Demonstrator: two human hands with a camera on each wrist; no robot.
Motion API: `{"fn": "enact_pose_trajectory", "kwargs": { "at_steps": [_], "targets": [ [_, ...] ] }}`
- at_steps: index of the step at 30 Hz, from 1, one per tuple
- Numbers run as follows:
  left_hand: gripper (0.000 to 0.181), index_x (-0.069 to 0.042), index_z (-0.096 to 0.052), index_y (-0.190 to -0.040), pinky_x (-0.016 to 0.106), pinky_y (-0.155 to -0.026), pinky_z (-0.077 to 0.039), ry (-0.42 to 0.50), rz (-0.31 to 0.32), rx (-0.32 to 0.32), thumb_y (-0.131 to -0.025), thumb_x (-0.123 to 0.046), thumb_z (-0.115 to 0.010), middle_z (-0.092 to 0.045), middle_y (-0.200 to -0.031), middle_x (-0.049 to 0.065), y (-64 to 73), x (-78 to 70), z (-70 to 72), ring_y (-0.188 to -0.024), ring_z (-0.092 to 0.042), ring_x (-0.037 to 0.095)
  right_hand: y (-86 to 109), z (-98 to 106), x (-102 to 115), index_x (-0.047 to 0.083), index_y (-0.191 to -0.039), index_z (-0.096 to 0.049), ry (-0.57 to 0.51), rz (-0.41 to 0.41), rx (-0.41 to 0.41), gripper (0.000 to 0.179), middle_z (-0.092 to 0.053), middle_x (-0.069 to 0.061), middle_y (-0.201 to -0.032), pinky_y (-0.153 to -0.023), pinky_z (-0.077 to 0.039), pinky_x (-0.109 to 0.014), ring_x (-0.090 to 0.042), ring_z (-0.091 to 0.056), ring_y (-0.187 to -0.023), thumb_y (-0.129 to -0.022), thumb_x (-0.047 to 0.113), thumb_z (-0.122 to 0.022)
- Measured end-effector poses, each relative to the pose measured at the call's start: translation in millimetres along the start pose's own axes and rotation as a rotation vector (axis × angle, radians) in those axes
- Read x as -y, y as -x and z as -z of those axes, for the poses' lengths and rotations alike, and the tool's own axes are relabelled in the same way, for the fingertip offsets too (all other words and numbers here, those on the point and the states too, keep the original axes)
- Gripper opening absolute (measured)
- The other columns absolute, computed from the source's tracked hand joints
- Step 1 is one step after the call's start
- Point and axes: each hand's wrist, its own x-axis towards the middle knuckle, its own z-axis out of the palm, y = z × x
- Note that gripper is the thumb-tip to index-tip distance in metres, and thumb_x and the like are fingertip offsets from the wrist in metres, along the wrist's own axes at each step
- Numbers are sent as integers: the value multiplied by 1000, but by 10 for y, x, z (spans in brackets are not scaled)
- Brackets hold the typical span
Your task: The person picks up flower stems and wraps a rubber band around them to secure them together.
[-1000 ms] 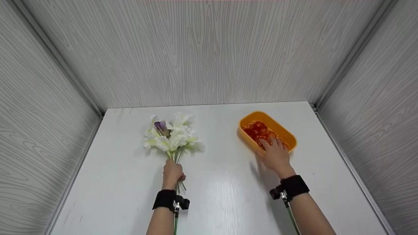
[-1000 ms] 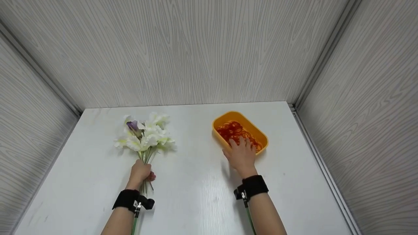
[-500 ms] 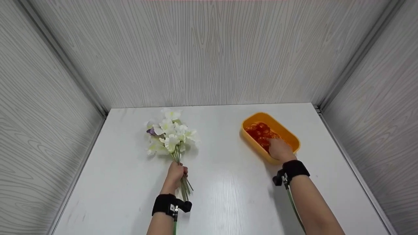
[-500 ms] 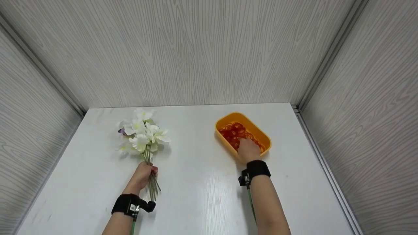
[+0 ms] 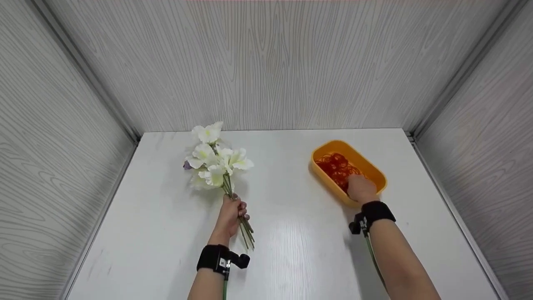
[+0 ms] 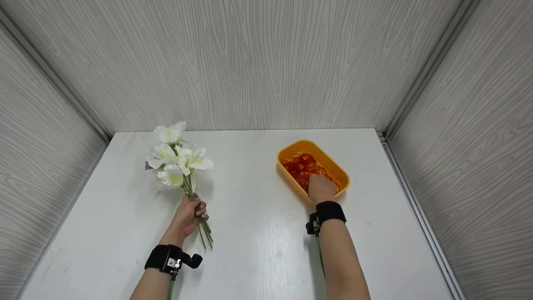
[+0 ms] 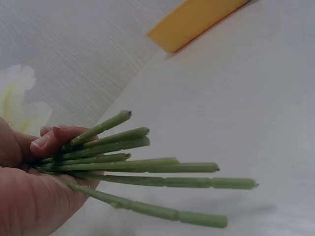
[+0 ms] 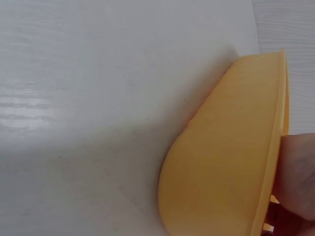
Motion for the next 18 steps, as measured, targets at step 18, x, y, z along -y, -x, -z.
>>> {"fn": "enact_pose_trajectory", "kwargs": {
  "at_steps": [18],
  "targets": [
    [30,-13,-40,-81,27,-51,-29,312,-19,39,-106,-30,-40,-30,-61,-3,59,-57,-27,-52,-28,11,108,86,37,1,-94,-75,-141,19,-167,16,-69,-15,-90,-66,-51,-44,-30,-63,-78,-93,15,-66]
  ]
}}
